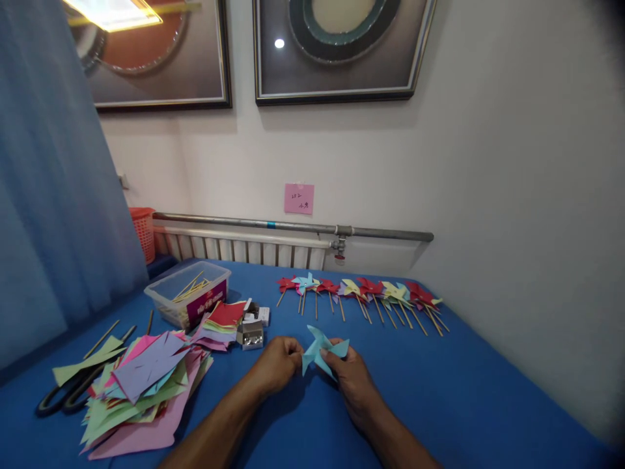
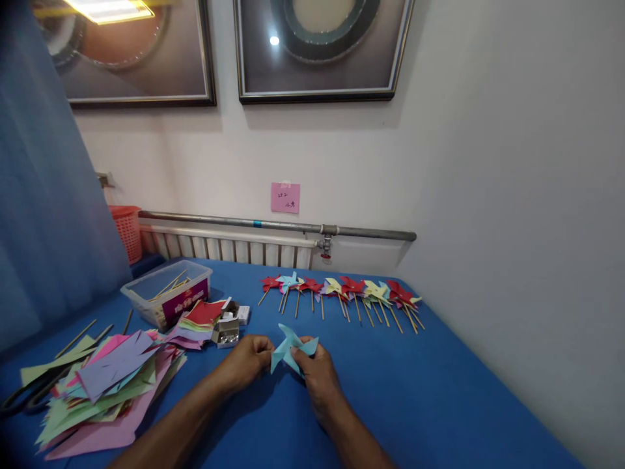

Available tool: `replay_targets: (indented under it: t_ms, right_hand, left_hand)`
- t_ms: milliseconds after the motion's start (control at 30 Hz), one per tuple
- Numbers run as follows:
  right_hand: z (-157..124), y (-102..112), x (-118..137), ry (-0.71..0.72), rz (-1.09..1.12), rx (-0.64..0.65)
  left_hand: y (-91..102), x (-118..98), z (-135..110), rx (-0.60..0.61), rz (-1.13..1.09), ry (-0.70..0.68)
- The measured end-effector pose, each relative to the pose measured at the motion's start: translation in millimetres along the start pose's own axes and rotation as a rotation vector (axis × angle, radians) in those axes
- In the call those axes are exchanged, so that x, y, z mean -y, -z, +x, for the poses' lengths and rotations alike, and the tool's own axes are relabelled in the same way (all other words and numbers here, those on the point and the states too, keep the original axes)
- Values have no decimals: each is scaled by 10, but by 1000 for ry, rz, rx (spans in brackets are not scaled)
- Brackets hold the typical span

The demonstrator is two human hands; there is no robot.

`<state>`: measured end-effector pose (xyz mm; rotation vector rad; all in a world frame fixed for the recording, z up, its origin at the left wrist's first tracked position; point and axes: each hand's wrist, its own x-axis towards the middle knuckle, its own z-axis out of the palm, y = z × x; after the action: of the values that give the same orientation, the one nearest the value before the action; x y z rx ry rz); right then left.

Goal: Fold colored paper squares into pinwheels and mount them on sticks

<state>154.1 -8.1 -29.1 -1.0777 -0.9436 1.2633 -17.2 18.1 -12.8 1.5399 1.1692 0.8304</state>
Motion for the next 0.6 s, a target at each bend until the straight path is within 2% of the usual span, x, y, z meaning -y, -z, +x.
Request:
replay_targets:
  t_ms: [367,600]
  right_hand:
    - [-38,-14,15,39,-92,-39]
    - [-54,-20,51,22,-113,-32]
  left_hand:
    - [-31,-61,-27,16,-10,18]
    - [-42,7,16,-15,13,6]
